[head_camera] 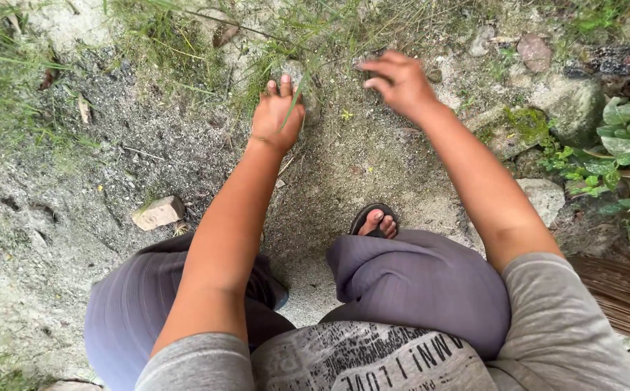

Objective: Pulling weeds and grass out of the sandy soil by hand.

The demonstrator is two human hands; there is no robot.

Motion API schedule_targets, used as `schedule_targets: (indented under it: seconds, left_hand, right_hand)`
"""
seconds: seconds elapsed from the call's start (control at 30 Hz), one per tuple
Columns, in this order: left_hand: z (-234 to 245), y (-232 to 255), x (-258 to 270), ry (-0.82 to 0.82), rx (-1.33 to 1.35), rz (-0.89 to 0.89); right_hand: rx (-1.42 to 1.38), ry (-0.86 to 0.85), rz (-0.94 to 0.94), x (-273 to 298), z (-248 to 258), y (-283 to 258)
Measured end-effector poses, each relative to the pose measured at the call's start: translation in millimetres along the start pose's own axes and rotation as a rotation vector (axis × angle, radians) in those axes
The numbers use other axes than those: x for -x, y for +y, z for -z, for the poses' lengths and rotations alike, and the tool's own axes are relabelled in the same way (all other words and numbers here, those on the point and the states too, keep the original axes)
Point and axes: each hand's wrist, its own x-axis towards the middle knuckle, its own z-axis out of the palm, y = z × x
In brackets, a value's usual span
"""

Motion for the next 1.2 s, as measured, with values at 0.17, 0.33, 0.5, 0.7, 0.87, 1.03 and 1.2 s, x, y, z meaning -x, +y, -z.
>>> schedule_targets:
  seconds: [0.17, 0.33, 0.5, 0.7, 0.87, 1.03, 1.2]
  left_hand:
    - [-0.6, -5.8, -2.8, -0.070, -0.375, -0.225]
    - [-6.5, -9.7, -4.6, 0.061, -0.370, -0.274]
    - [3.4, -4.6, -0.8, 0.063, -0.399, -0.266]
    - [10.7, 2.5, 2.6, 0.046, -0.347, -0.233]
    - [-8.9, -8.9, 0.2, 0.105, -0.341, -0.262]
    - [-9.6, -12.2, -1.1, 0.092, -0.327, -0.279]
    - [-15.8, -12.5, -3.7, 0.093, -0.322, -0.255]
  right_hand:
    - [0.123, -0.031, 0.222, -8.8, -30.6, 6.1]
    - [-0.155, -0.088, -0.065, -6.8, -25.2, 9.6]
    - [-0.060, -0.191, 0.141, 12.2, -23.3, -9.2]
    - [-0.099, -0.151, 0.210, 22.5, -67.6, 4.6]
    - [-0.243, -0.169, -0.014, 17.6, -59.8, 11.2]
    - [-0.305, -0.108, -0.060, 16.8, -58.2, 9.0]
    - [-0.312, -0.108, -0.112, 14.8, -61.3, 3.8]
